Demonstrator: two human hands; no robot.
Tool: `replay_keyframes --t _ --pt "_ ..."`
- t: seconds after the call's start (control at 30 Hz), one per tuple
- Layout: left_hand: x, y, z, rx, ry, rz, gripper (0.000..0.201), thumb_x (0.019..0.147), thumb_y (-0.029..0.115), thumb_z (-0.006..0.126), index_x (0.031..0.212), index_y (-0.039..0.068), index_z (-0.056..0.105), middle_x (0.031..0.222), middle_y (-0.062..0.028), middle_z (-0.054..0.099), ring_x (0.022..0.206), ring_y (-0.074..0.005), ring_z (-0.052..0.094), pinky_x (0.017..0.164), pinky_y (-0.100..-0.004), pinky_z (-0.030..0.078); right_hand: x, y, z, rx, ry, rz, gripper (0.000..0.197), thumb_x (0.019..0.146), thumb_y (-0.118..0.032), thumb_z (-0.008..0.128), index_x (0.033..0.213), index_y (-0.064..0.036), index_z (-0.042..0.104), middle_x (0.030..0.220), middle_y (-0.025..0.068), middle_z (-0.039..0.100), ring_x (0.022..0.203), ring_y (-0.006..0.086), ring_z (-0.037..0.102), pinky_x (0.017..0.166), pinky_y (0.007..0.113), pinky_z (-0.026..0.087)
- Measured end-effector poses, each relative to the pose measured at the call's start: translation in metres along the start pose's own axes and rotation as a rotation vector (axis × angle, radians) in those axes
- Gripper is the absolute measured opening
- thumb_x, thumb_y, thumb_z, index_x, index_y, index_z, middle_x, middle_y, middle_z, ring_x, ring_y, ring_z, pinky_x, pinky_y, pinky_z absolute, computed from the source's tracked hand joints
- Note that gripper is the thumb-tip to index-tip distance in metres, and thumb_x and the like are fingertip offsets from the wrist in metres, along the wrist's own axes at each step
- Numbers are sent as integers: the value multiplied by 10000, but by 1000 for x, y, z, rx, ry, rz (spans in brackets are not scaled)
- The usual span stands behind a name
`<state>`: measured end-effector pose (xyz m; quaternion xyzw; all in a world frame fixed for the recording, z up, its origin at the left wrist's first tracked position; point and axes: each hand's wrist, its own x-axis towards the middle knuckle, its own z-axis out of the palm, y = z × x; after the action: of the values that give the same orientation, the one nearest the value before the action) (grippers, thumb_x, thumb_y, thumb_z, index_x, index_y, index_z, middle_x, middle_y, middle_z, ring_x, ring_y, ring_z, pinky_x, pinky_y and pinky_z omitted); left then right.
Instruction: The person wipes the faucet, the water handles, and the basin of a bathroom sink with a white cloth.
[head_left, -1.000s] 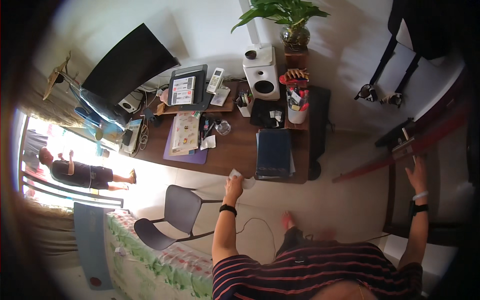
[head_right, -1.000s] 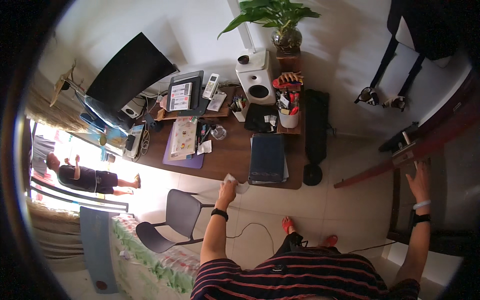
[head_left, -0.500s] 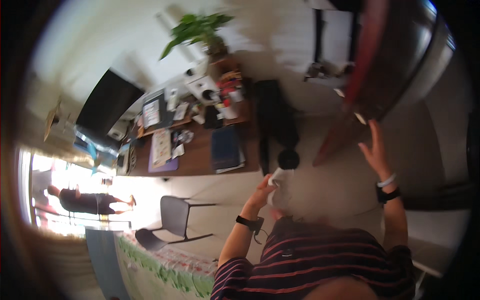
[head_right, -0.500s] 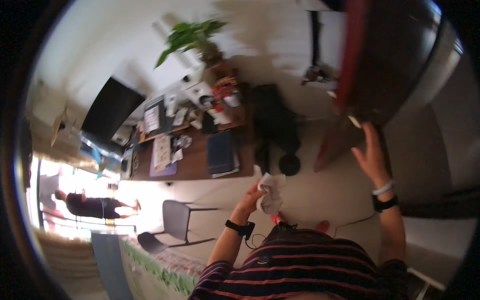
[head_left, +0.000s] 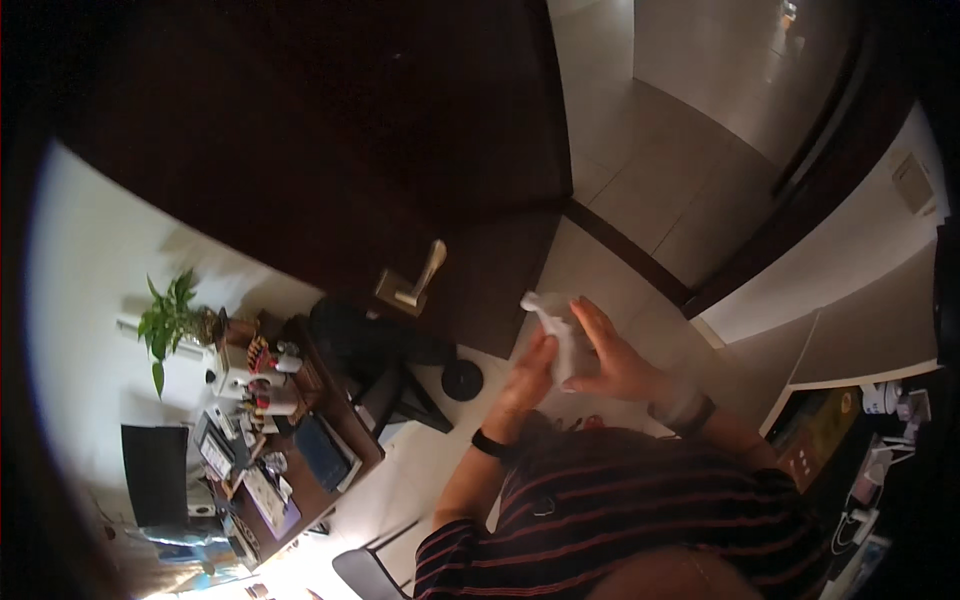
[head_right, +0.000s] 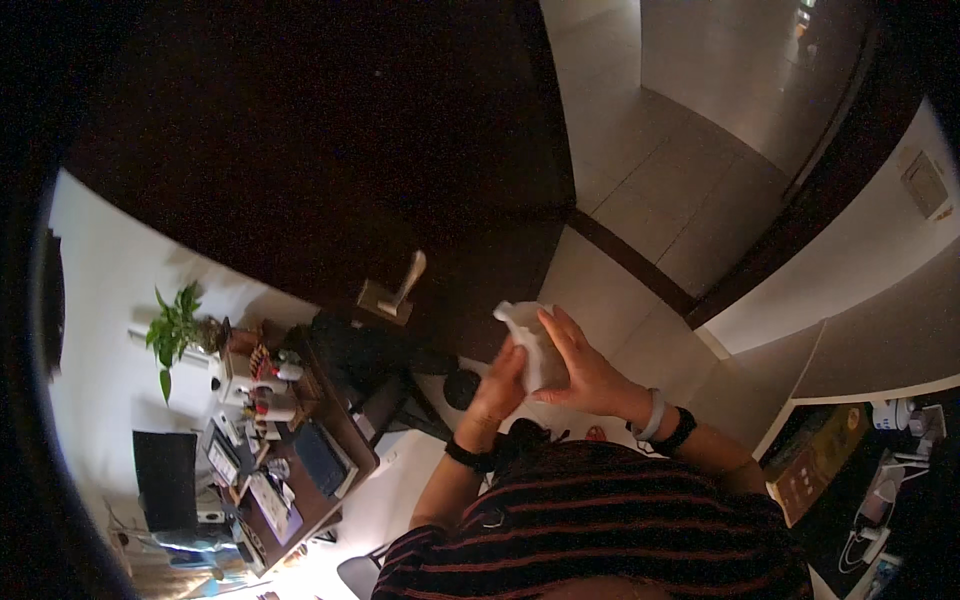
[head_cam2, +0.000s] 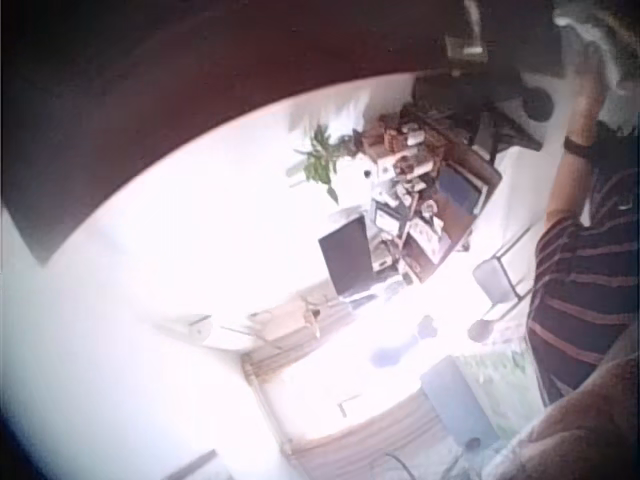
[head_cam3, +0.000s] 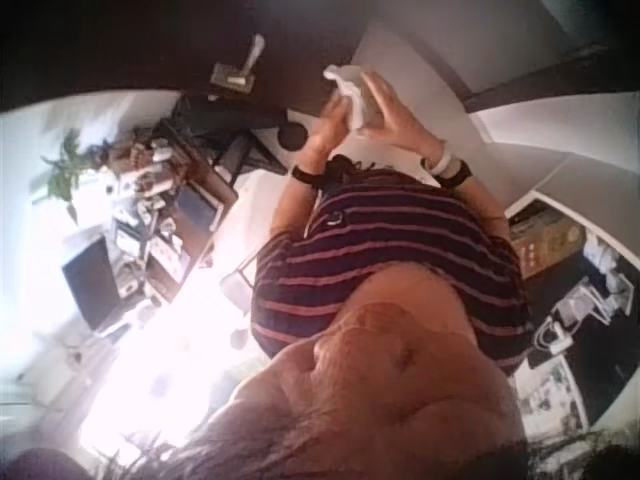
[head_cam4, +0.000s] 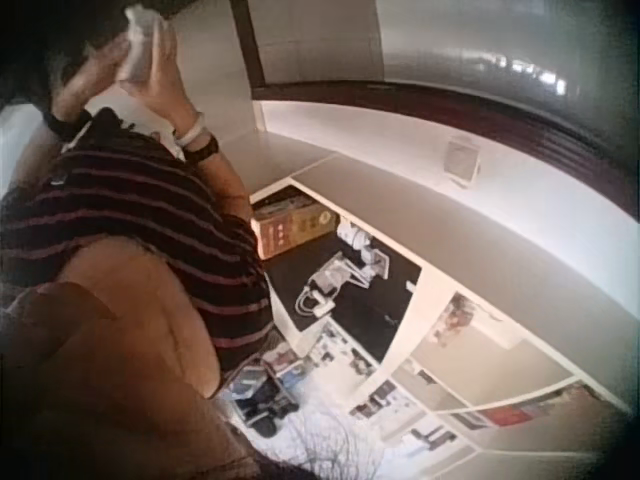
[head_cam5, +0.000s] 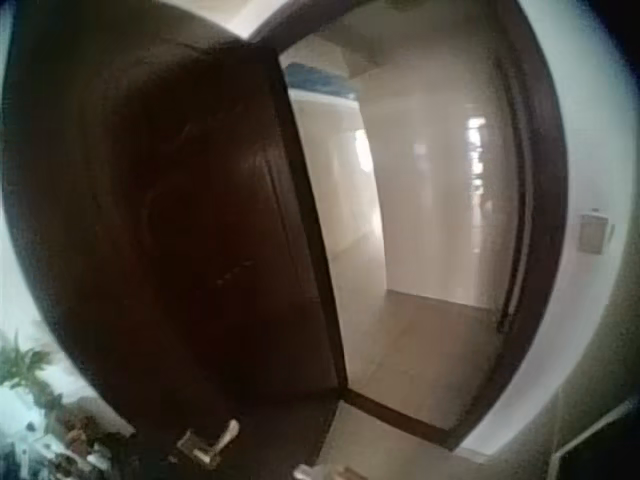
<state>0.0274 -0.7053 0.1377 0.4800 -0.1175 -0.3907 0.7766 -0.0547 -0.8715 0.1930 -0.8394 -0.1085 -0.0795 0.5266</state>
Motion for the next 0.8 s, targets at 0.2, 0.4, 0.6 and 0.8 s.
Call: replay_keyframes --t 0.2,0.4,0.6,0.8 --pt "44 37 53 1133 -184 206 524 871 277 556 1317 68 379 1264 -134 468 1115 -295 491 928 -398 400 5 94 -20 499 301 171 645 756 -65 595 1330 -58 301 1295 163 388 1160 276 446 974 368 365" --pt "53 126 -34 2125 698 394 543 777 206 609 1268 66 426 1155 -142 525 1077 -311 478 938 -449 343 49 120 -100 216 416 301 559 769 -61 572 1295 -123 396 1159 89 514 1028 194 513 869 328 420" --pt "72 142 -83 1857 970 -326 577 740 340 654 1196 44 460 903 -208 629 772 -404 599 668 -469 468 134 169 -177 630 511 313 483 790 -107 598 1240 -96 425 983 27 541 856 119 520 757 283 447" --pt "47 100 -125 1597 1193 -245 341 735 275 662 972 46 573 818 -176 627 751 -377 600 645 -464 460 200 217 -249 666 561 284 519 824 -74 587 1294 -82 369 996 42 552 900 119 562 709 297 492"
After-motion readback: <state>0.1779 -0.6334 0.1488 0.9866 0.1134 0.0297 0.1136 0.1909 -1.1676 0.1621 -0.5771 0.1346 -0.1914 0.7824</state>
